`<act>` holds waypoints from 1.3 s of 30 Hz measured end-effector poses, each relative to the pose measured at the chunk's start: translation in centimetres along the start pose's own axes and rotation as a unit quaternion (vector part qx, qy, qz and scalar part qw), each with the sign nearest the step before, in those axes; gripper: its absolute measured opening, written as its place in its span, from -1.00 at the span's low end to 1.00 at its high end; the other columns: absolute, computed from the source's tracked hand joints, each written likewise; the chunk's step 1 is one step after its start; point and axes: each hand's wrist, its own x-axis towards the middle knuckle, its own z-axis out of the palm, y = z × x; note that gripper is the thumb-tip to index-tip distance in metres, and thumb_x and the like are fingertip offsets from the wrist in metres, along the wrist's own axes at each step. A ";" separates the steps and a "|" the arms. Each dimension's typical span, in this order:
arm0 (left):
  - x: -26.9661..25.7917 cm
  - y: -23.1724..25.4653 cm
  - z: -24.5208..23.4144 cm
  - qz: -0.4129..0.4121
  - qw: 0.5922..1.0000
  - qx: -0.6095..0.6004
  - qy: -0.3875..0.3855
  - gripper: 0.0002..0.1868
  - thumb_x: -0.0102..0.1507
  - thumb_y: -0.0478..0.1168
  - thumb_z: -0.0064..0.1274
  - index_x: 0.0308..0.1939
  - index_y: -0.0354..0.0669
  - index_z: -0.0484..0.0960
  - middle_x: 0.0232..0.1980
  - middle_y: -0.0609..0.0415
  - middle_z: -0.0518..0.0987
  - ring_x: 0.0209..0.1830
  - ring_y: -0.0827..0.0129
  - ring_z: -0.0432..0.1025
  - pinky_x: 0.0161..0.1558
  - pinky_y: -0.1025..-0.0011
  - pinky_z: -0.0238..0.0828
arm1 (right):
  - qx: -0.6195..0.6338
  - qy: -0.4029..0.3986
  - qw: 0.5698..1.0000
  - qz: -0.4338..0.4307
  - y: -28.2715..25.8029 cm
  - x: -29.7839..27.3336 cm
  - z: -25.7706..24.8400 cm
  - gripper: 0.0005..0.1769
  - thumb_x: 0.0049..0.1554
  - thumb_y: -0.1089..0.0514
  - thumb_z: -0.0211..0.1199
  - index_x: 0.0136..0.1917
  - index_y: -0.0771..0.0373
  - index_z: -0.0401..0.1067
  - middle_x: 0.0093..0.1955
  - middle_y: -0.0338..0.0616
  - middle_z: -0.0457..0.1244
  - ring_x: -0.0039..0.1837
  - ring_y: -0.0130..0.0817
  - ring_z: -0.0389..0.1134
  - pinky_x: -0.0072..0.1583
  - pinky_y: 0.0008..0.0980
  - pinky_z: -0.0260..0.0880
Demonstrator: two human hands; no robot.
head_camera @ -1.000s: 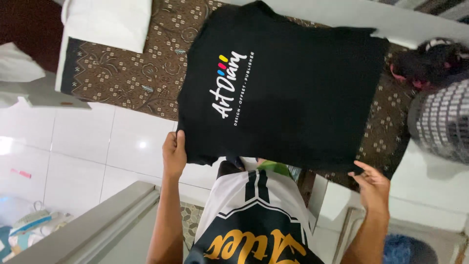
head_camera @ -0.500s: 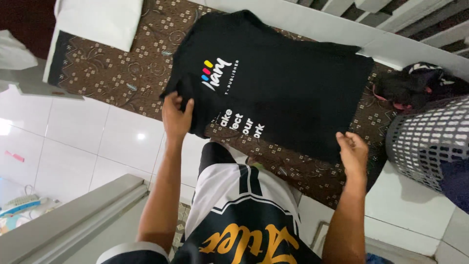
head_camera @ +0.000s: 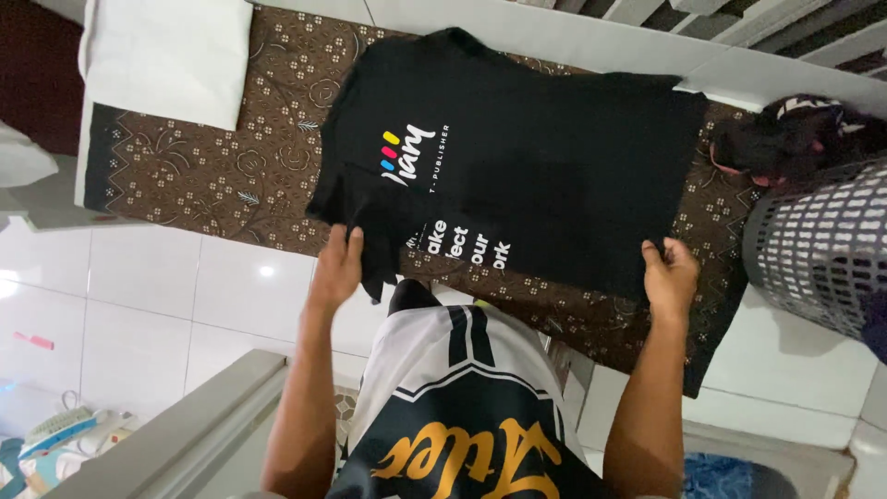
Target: The person folds a white cloth and then a black t-shirt on a patterned countertop. The person smooths and aligns each item before folding it into a compact rectangle.
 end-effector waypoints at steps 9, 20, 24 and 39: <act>6.3 11.7 -5.4 0.073 0.868 -0.487 -0.067 -0.71 0.40 0.00 -0.06 0.08 -0.04 0.35 0.11 0.02 0.66 -0.20 0.36 0.62 -0.27 0.46 0.64 | 0.027 0.007 0.998 -0.059 -3.7 -1.7 -0.7 -0.88 0.26 0.16 0.43 0.06 0.15 0.55 -0.20 -0.23 0.23 -0.10 -0.36 0.22 0.00 -0.30 0.23; 3.1 6.4 2.6 0.115 0.955 0.262 -0.077 -0.48 0.19 0.23 0.19 0.00 -0.02 0.52 -0.15 0.05 0.70 -0.08 -0.01 0.61 -0.02 -0.01 0.55 | 0.030 0.045 0.998 -0.026 -2.9 -2.1 0.5 -0.72 0.23 0.07 0.49 0.14 0.18 0.54 -0.18 -0.25 0.28 -0.09 -0.37 0.27 -0.01 -0.27 0.27; 6.1 2.1 5.5 0.117 0.936 0.320 -0.084 -0.72 0.23 0.18 0.08 -0.18 0.18 0.56 -0.27 0.15 0.68 -0.19 0.07 0.63 -0.13 0.08 0.57 | 0.023 0.041 0.997 -0.056 -2.7 -1.8 0.3 -0.79 0.21 0.14 0.48 0.10 0.19 0.57 -0.16 -0.07 0.30 -0.07 -0.26 0.30 0.01 -0.21 0.29; 9.4 7.4 -2.4 0.242 0.932 0.124 0.240 -0.57 0.23 0.07 0.30 -0.03 -0.12 0.58 -0.17 -0.07 0.59 -0.14 -0.09 0.56 -0.18 0.01 0.54 | -0.018 0.071 0.996 -0.060 -2.3 -1.7 0.2 -0.75 0.21 0.05 0.46 0.07 0.24 0.60 -0.19 -0.03 0.34 -0.09 -0.15 0.37 -0.05 -0.16 0.30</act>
